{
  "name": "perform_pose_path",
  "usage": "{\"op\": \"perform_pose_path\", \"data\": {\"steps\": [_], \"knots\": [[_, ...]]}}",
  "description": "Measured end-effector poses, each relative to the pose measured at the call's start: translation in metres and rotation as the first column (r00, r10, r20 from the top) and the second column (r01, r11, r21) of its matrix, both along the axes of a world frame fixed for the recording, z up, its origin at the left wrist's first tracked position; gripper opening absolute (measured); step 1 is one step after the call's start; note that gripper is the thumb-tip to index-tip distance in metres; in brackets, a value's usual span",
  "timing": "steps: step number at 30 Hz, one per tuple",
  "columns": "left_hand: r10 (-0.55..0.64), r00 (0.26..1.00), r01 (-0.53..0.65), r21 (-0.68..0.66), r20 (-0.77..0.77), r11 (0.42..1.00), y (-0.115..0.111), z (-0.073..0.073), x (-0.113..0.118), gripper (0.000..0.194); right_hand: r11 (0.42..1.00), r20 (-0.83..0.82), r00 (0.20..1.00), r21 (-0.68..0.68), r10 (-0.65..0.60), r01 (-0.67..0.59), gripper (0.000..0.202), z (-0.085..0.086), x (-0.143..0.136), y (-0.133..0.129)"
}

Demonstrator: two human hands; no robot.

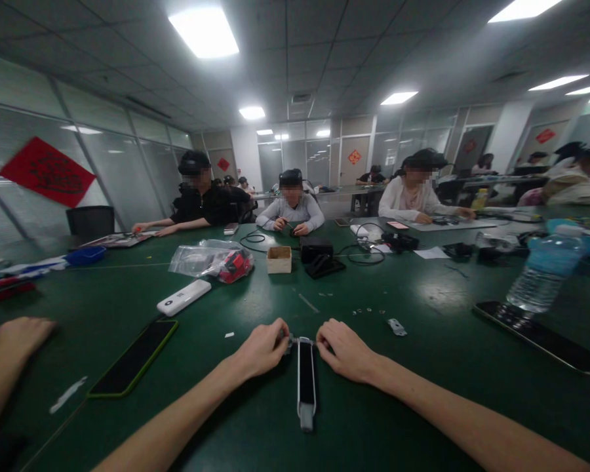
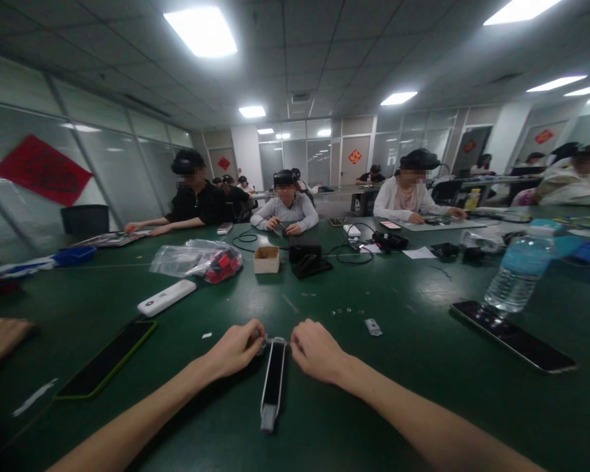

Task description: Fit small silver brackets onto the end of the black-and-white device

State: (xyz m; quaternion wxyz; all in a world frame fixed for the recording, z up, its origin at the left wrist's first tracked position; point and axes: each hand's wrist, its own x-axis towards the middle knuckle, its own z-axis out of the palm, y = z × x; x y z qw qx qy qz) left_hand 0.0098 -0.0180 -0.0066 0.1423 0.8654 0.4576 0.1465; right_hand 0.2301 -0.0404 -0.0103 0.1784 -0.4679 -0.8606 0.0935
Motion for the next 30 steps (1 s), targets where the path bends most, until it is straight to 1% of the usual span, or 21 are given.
{"op": "perform_pose_path", "data": {"steps": [3, 7, 9, 12, 14, 16, 17, 18, 20, 22, 23, 25, 26, 28, 30], "knots": [[-0.065, 0.994, 0.066, 0.014, -0.083, 0.998, 0.0, 0.006, -0.003, 0.015, 1.0, -0.003, 1.0, -0.001, 0.004, -0.004, 0.019, 0.0, 0.001, 0.0], [-0.084, 0.976, 0.097, 0.056, -0.203, 0.994, -0.001, 0.01, -0.004, 0.019, 1.0, -0.005, 1.0, 0.018, 0.018, -0.018, 0.019, -0.002, 0.002, 0.002], [-0.095, 0.972, 0.112, 0.068, -0.215, 0.991, -0.001, 0.01, -0.004, 0.018, 0.999, -0.001, 0.999, 0.032, 0.038, -0.038, 0.018, -0.004, 0.004, 0.004], [-0.107, 0.975, 0.122, 0.065, -0.194, 0.99, -0.001, 0.009, -0.003, 0.018, 0.995, 0.018, 0.997, 0.056, 0.081, -0.082, 0.018, -0.005, 0.007, 0.008], [-0.104, 0.977, 0.115, 0.051, -0.185, 0.992, -0.001, 0.009, -0.002, 0.019, 0.99, 0.049, 0.993, 0.082, 0.111, -0.115, 0.019, -0.001, 0.011, 0.011], [-0.099, 0.978, 0.108, 0.04, -0.181, 0.993, 0.001, 0.008, -0.003, 0.019, 0.986, 0.093, 0.99, 0.121, 0.104, -0.115, 0.021, 0.008, 0.017, 0.015], [-0.1, 0.979, 0.108, 0.035, -0.177, 0.994, 0.001, 0.007, -0.003, 0.019, 0.986, 0.117, 0.991, 0.144, 0.065, -0.081, 0.023, 0.014, 0.022, 0.016], [-0.104, 0.98, 0.111, 0.031, -0.171, 0.993, 0.002, 0.007, -0.003, 0.019, 0.985, 0.14, 0.99, 0.169, -0.004, -0.02, 0.025, 0.022, 0.029, 0.018], [-0.116, 0.982, 0.122, 0.03, -0.152, 0.992, 0.004, 0.005, -0.004, 0.019, 0.961, 0.185, 0.957, 0.205, -0.222, 0.184, 0.03, 0.037, 0.046, 0.022], [-0.115, 0.985, 0.121, 0.04, -0.131, 0.992, 0.006, 0.003, -0.004, 0.019, 0.898, 0.262, 0.861, 0.193, -0.436, 0.396, 0.032, 0.048, 0.065, 0.026], [-0.109, 0.986, 0.116, 0.044, -0.122, 0.992, 0.006, 0.002, -0.004, 0.019, 0.873, 0.328, 0.809, 0.151, -0.488, 0.465, 0.033, 0.051, 0.074, 0.028], [-0.099, 0.989, 0.103, 0.031, -0.106, 0.994, 0.006, 0.001, -0.004, 0.02, 0.817, 0.456, 0.721, 0.02, -0.521, 0.577, 0.031, 0.052, 0.089, 0.031], [-0.094, 0.991, 0.096, 0.018, -0.1, 0.995, 0.006, 0.001, -0.004, 0.02, 0.793, 0.498, 0.7, -0.038, -0.512, 0.608, 0.029, 0.05, 0.094, 0.032], [-0.087, 0.992, 0.087, -0.005, -0.088, 0.996, 0.005, 0.002, -0.003, 0.02, 0.765, 0.532, 0.687, -0.107, -0.496, 0.635, 0.025, 0.046, 0.099, 0.034], [-0.078, 0.994, 0.078, -0.012, -0.081, 0.997, 0.004, 0.002, -0.002, 0.02, 0.765, 0.526, 0.694, -0.12, -0.491, 0.633, 0.022, 0.043, 0.099, 0.033]]}}
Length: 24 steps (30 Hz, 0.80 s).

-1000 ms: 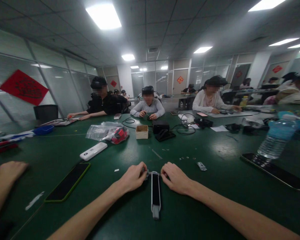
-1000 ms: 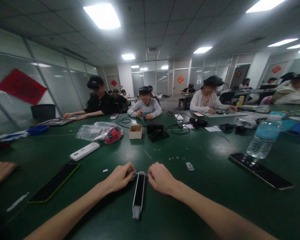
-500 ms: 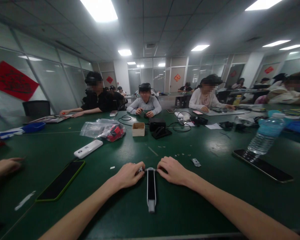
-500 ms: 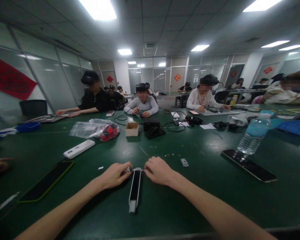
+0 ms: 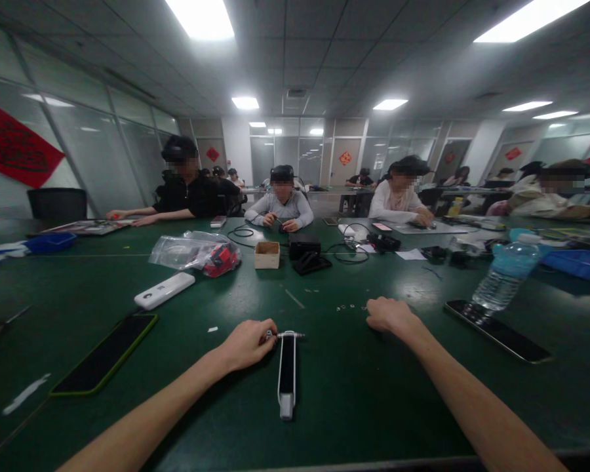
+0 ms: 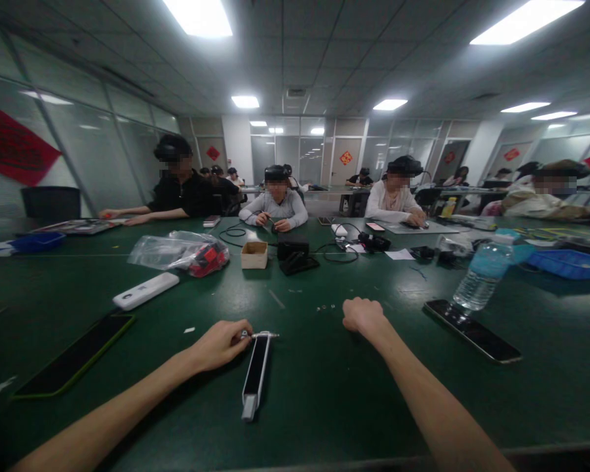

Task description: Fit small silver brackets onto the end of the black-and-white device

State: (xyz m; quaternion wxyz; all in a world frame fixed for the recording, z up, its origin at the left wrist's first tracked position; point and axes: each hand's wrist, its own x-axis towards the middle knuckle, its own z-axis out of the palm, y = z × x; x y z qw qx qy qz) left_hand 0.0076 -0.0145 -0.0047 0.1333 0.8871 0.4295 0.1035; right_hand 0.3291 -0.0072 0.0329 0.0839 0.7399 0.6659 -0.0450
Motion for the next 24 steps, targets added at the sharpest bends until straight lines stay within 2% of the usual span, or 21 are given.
{"op": "perform_pose_path", "data": {"steps": [4, 7, 10, 12, 16, 20, 24], "knots": [[0.014, 1.0, -0.014, 0.026, -0.011, 1.0, -0.001, -0.002, 0.002, 0.019, 0.999, -0.025, 0.999, 0.021, 0.047, -0.047, 0.018, 0.005, -0.009, -0.004], [0.016, 1.0, -0.014, 0.06, -0.025, 0.998, -0.001, -0.005, 0.003, 0.017, 0.982, -0.115, 0.977, 0.085, 0.181, -0.171, 0.019, 0.003, -0.026, -0.007], [0.017, 0.999, -0.014, 0.086, -0.029, 0.996, -0.002, -0.007, 0.005, 0.016, 0.934, -0.294, 0.89, 0.189, 0.349, -0.304, 0.019, -0.012, -0.052, -0.011], [0.018, 0.999, -0.015, 0.091, -0.028, 0.996, -0.003, -0.006, 0.005, 0.015, 0.912, -0.397, 0.822, 0.21, 0.408, -0.351, 0.019, -0.024, -0.067, -0.013], [0.009, 0.999, -0.005, 0.094, -0.034, 0.996, -0.003, -0.005, 0.006, 0.013, 0.893, -0.514, 0.731, 0.23, 0.449, -0.387, 0.019, -0.039, -0.084, -0.019], [0.01, 0.999, -0.005, 0.103, -0.044, 0.995, -0.002, -0.007, 0.005, 0.013, 0.878, -0.566, 0.672, 0.284, 0.478, -0.385, 0.021, -0.041, -0.087, -0.023], [0.005, 0.998, 0.001, 0.114, -0.055, 0.994, -0.001, -0.008, 0.005, 0.012, 0.861, -0.566, 0.65, 0.305, 0.507, -0.407, 0.019, -0.041, -0.088, -0.023]]}}
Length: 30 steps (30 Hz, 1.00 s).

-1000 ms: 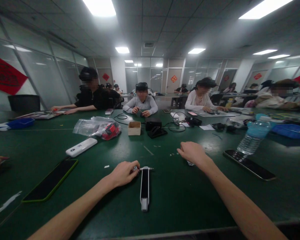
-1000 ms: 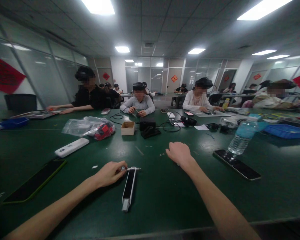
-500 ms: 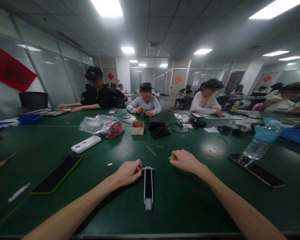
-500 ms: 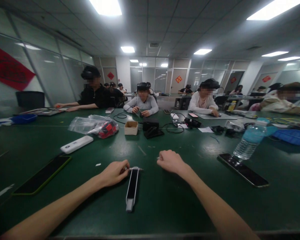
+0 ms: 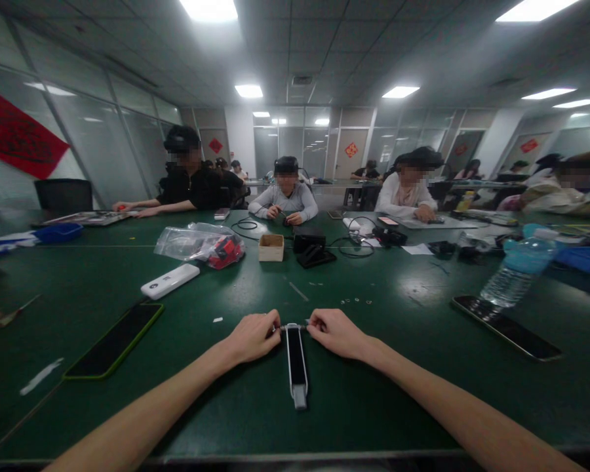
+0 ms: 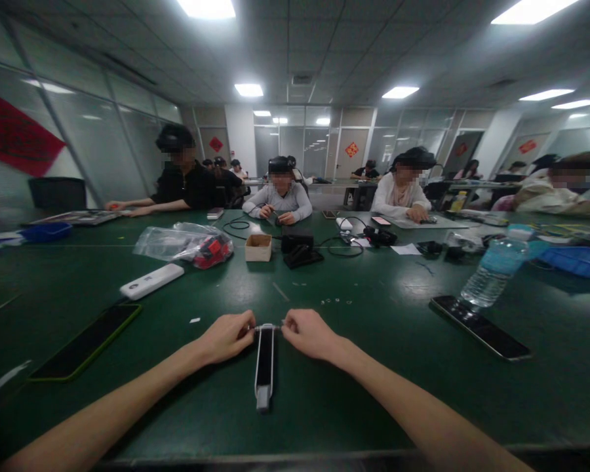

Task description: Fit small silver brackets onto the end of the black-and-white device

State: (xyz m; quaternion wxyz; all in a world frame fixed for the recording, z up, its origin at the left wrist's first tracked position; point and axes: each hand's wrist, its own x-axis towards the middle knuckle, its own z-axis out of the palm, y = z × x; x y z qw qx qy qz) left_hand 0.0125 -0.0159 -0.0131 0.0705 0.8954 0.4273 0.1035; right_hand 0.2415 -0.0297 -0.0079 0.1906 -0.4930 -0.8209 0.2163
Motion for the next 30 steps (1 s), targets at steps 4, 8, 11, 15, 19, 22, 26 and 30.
{"op": "perform_pose_path", "data": {"steps": [4, 8, 11, 15, 19, 22, 26, 30], "knots": [[0.006, 1.0, -0.006, 0.004, -0.011, 1.0, -0.001, 0.001, 0.001, 0.012, 0.999, 0.003, 0.999, 0.009, 0.037, -0.037, 0.016, -0.001, 0.0, 0.0], [-0.004, 1.0, 0.004, 0.006, -0.008, 1.0, -0.001, 0.002, 0.001, 0.011, 0.999, -0.015, 0.999, 0.016, 0.048, -0.048, 0.015, -0.005, 0.0, 0.001], [-0.008, 1.0, 0.008, 0.005, -0.005, 1.0, -0.001, 0.001, 0.0, 0.01, 0.999, -0.034, 0.998, 0.0, 0.053, -0.053, 0.015, -0.007, -0.001, 0.001], [-0.014, 1.0, 0.014, 0.003, -0.01, 1.0, 0.0, 0.0, -0.001, 0.01, 0.999, -0.038, 0.998, 0.012, 0.054, -0.053, 0.015, -0.007, -0.002, -0.001], [-0.031, 1.0, 0.031, 0.008, 0.0, 1.0, 0.001, -0.001, -0.002, 0.011, 0.995, -0.049, 0.994, 0.046, 0.095, -0.093, 0.014, -0.006, -0.007, -0.005], [-0.036, 0.999, 0.036, 0.011, 0.0, 0.999, 0.001, -0.001, -0.002, 0.012, 0.986, -0.031, 0.991, 0.104, 0.133, -0.129, 0.011, -0.003, -0.008, -0.007], [-0.037, 0.999, 0.037, 0.006, 0.003, 0.999, 0.001, 0.0, -0.001, 0.011, 0.977, -0.006, 0.995, 0.193, 0.097, -0.094, 0.007, 0.0, 0.001, -0.002], [-0.026, 1.0, 0.026, 0.0, 0.01, 1.0, 0.001, 0.0, -0.001, 0.01, 0.972, 0.016, 0.998, 0.225, 0.069, -0.071, 0.007, -0.003, 0.011, 0.007]]}}
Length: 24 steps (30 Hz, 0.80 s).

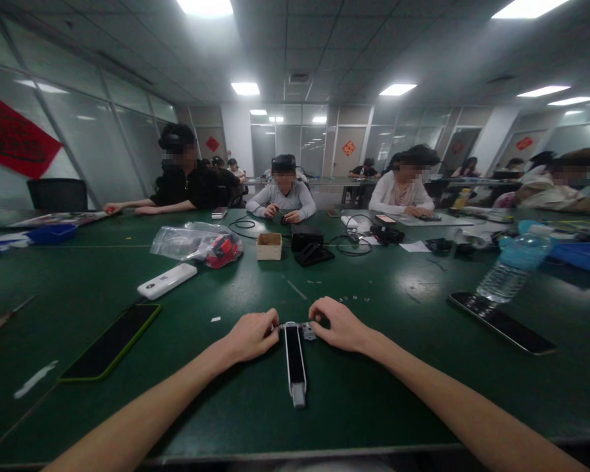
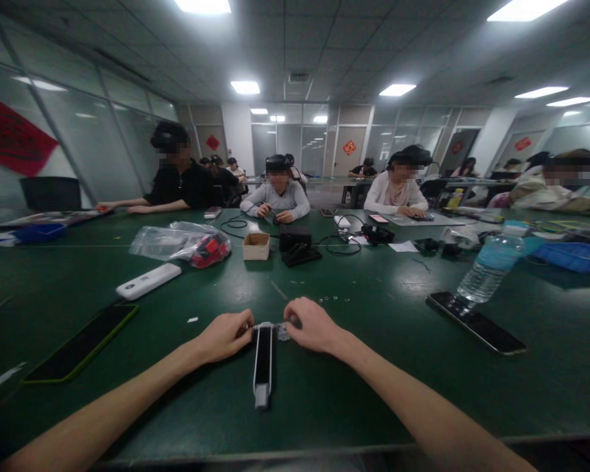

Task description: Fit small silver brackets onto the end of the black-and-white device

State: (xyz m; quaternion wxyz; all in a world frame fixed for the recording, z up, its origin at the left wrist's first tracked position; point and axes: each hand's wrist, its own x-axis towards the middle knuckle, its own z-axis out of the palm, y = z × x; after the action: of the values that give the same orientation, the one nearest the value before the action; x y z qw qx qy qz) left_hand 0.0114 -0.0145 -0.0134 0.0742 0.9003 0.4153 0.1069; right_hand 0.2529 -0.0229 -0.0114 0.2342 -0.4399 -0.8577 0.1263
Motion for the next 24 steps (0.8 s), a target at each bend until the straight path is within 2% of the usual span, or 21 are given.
{"op": "perform_pose_path", "data": {"steps": [6, 16, 24], "knots": [[-0.002, 1.0, 0.002, 0.002, 0.002, 1.0, 0.0, 0.0, 0.0, 0.01, 0.995, -0.009, 0.995, 0.028, 0.095, -0.094, 0.01, -0.009, -0.005, 0.001], [-0.004, 1.0, 0.004, 0.009, 0.012, 1.0, 0.002, -0.005, -0.002, 0.014, 0.997, -0.039, 0.997, -0.006, 0.074, -0.074, 0.008, -0.008, -0.008, -0.001], [0.001, 1.0, -0.001, -0.028, 0.002, 1.0, -0.002, 0.005, 0.0, 0.014, 0.995, 0.042, 0.994, -0.013, 0.098, -0.097, 0.013, -0.003, -0.004, -0.001]]}}
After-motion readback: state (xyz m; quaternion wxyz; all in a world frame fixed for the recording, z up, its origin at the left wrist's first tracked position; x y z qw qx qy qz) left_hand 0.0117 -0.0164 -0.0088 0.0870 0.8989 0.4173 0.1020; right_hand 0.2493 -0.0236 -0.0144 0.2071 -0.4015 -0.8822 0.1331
